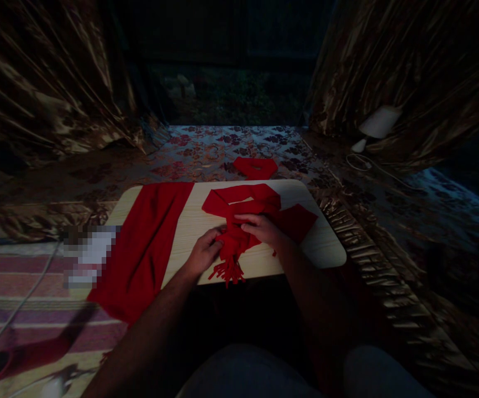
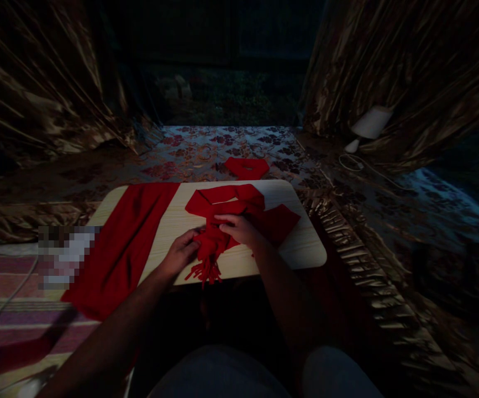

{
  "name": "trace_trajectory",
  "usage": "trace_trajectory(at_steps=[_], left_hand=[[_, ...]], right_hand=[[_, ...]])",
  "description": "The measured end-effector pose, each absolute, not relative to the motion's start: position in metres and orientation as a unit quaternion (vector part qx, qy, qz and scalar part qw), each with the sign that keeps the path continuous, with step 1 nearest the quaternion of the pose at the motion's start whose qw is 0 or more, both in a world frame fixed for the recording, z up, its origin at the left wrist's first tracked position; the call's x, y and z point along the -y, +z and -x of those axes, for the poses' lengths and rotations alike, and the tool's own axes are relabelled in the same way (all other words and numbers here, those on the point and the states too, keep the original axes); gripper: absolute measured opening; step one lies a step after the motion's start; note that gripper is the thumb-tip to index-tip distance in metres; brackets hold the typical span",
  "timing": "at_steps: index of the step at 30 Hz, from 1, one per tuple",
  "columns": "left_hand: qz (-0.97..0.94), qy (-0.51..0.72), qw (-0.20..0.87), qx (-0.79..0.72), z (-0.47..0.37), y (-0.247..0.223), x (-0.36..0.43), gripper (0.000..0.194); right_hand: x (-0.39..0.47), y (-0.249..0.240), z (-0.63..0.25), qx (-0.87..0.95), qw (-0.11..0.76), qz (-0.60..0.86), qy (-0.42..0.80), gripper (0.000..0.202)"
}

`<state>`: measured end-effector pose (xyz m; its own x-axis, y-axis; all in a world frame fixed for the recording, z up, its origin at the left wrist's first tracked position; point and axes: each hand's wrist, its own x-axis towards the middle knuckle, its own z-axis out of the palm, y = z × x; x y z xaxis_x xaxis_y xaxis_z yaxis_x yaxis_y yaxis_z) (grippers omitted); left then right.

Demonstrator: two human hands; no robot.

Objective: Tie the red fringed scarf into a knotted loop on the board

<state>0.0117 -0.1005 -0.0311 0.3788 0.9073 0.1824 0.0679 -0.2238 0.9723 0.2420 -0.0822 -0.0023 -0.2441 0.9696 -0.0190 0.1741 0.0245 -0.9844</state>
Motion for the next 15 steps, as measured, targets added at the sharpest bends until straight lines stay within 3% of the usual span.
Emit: trace_trajectory(at_steps=[4,7,11,15], left_hand=[[-0.671,0.396,0.488,-0.394,-0.009,-0.031,0.101,0.018],[-0.621,0.379,0.549,-0.411,-0.01,-0.029,0.104,0.021],[-0.5,0.416,0.651,-0.391,-0.026,-0.03,0.114,0.027],[-0.437,0.463,0.672,-0.379,-0.049,-0.028,0.127,0.03]], right_hand=[[0.073,-0.005,-0.236,0.576,0.423,0.499,0.49,0.052],[0.063,-0.016,-0.234,0.515,0.448,0.532,0.501,0.064],[0.051,-0.027,-0.234,0.496,0.437,0.57,0.488,0.069],[0.033,-0.024,-0.24,0.517,0.4,0.602,0.459,0.066]])
